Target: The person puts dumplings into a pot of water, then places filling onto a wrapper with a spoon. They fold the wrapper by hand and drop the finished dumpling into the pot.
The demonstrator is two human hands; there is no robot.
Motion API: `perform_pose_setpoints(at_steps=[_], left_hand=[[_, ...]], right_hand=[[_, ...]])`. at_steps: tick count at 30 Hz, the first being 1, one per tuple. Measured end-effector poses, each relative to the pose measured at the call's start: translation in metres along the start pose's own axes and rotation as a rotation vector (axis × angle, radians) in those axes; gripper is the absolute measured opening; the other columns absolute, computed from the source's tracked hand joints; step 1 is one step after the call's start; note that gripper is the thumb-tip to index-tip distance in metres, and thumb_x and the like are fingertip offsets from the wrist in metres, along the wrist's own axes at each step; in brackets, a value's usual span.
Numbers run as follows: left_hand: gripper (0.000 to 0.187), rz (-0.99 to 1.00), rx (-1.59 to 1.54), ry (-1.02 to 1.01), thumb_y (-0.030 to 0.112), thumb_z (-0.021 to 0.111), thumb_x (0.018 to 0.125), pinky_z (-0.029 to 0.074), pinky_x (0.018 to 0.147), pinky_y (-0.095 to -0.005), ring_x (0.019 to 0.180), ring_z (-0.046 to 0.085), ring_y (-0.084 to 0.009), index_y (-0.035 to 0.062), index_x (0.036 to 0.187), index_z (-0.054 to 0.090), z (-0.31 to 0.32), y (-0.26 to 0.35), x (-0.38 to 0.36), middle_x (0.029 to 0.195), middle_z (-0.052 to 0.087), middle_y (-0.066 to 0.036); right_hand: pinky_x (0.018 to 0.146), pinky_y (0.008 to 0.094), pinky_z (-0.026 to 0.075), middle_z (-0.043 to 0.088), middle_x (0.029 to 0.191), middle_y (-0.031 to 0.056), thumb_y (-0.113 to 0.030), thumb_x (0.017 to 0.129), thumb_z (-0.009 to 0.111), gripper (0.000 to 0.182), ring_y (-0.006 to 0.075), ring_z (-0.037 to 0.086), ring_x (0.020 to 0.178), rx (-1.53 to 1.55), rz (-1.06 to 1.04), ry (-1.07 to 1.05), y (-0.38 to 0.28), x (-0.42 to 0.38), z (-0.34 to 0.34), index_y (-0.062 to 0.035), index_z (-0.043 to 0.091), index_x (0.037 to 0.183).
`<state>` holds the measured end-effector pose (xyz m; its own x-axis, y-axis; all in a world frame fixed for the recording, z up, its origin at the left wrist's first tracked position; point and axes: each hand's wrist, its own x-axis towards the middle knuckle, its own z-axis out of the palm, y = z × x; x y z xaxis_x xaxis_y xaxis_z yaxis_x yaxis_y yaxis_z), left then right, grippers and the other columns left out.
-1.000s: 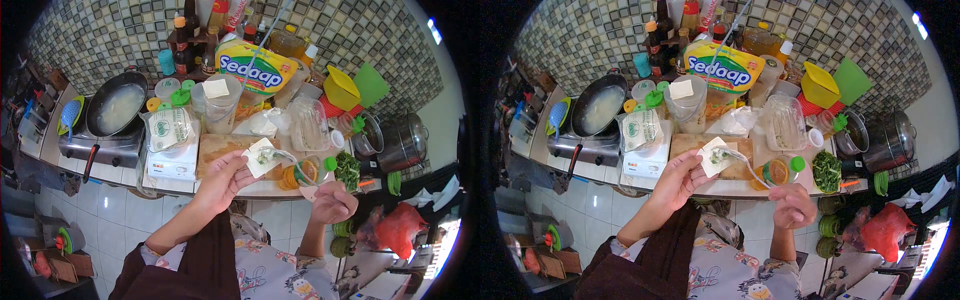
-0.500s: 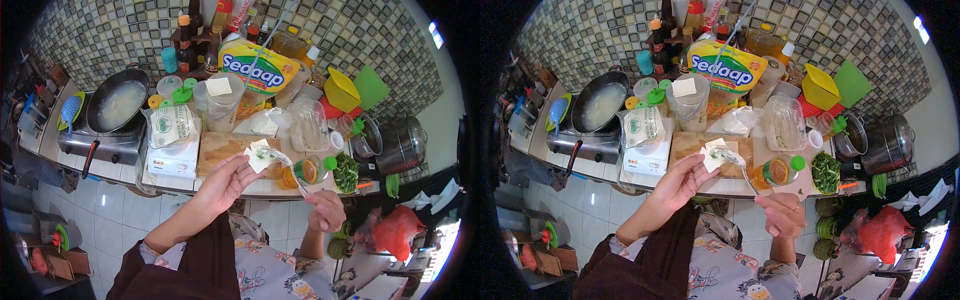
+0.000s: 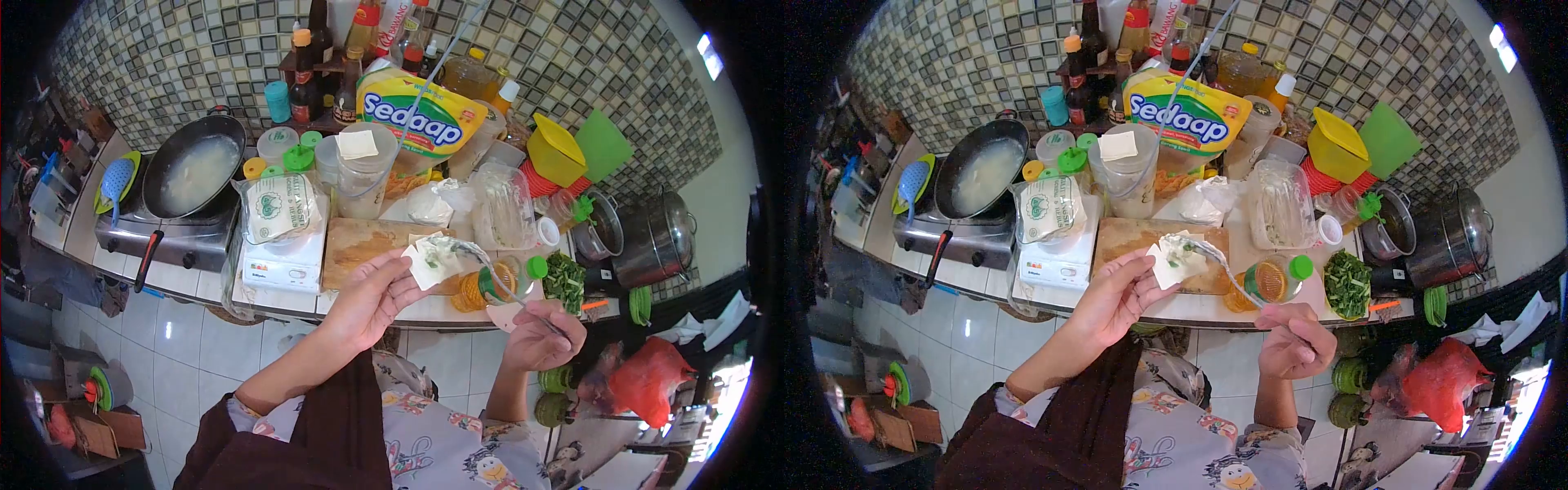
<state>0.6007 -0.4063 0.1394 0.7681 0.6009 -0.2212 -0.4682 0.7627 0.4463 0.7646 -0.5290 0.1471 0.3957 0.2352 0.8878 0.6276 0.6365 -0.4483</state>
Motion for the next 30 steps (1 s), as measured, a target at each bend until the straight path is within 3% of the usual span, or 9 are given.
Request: perform_pose_setpoints(at_steps=[6, 8, 15, 24, 26, 30], left_hand=[[0.029, 0.020, -0.001, -0.036, 0.008, 0.044, 0.087, 0.047, 0.089, -0.0387, 0.102, 0.055, -0.0267, -0.0076, 0.111, 0.043, 0.004, 0.001, -0.003, 0.111, 0.053, -0.019], [0.031, -0.039, -0.135, -0.065, 0.011, 0.044, 0.088, 0.046, 0.090, -0.0408, 0.104, 0.053, -0.0270, -0.0072, 0.113, 0.041, 0.003, 0.001, -0.002, 0.111, 0.053, -0.019], [0.029, -0.006, -0.038, -0.024, 0.013, 0.043, 0.089, 0.046, 0.089, -0.0432, 0.104, 0.053, -0.0264, -0.0062, 0.110, 0.043, 0.007, -0.002, -0.002, 0.111, 0.053, -0.018], [0.029, -0.024, -0.052, -0.052, 0.013, 0.041, 0.090, 0.046, 0.090, -0.0419, 0.104, 0.053, -0.0263, -0.0073, 0.110, 0.042, 0.011, 0.001, -0.004, 0.113, 0.052, -0.019], [0.029, -0.071, -0.088, -0.049, 0.013, 0.041, 0.090, 0.044, 0.092, -0.0418, 0.105, 0.052, -0.0264, -0.0080, 0.111, 0.042, 0.010, 0.001, -0.003, 0.113, 0.052, -0.018], [0.028, -0.083, -0.150, -0.052, 0.010, 0.041, 0.089, 0.042, 0.094, -0.0450, 0.106, 0.052, -0.0270, -0.0093, 0.109, 0.042, 0.009, 0.003, -0.002, 0.114, 0.051, -0.020]], right_hand=[[0.040, 0.0227, 0.042, 0.059, 0.065, 0.0203, -0.037, 0.092, 0.036, 0.036, 0.0179, 0.052, 0.049, 0.037, -0.017, -0.082, 0.000, 0.000, -0.001, -0.0023, 0.044, 0.097], [0.034, 0.0194, 0.032, 0.053, 0.064, 0.0176, -0.036, 0.093, 0.032, 0.036, 0.0137, 0.042, 0.043, 0.013, -0.069, -0.044, 0.001, 0.001, 0.001, -0.0013, 0.041, 0.096], [0.034, 0.0188, 0.030, 0.052, 0.062, 0.0161, -0.035, 0.093, 0.031, 0.035, 0.0129, 0.041, 0.041, 0.013, -0.061, 0.002, 0.001, 0.004, -0.001, -0.0022, 0.042, 0.096], [0.040, 0.0228, 0.039, 0.058, 0.061, 0.0158, -0.037, 0.092, 0.036, 0.036, 0.0159, 0.049, 0.045, -0.043, -0.222, -0.252, -0.006, 0.000, -0.009, -0.0031, 0.045, 0.098], [0.042, 0.0273, 0.045, 0.062, 0.071, 0.0181, -0.032, 0.091, 0.041, 0.032, 0.0208, 0.056, 0.054, -0.029, -0.297, -0.375, -0.011, 0.002, -0.010, -0.0016, 0.048, 0.096], [0.042, 0.0277, 0.046, 0.062, 0.076, 0.0178, -0.030, 0.090, 0.043, 0.029, 0.0210, 0.056, 0.056, -0.055, -0.439, -0.451, -0.010, 0.006, -0.009, -0.0020, 0.046, 0.099]])
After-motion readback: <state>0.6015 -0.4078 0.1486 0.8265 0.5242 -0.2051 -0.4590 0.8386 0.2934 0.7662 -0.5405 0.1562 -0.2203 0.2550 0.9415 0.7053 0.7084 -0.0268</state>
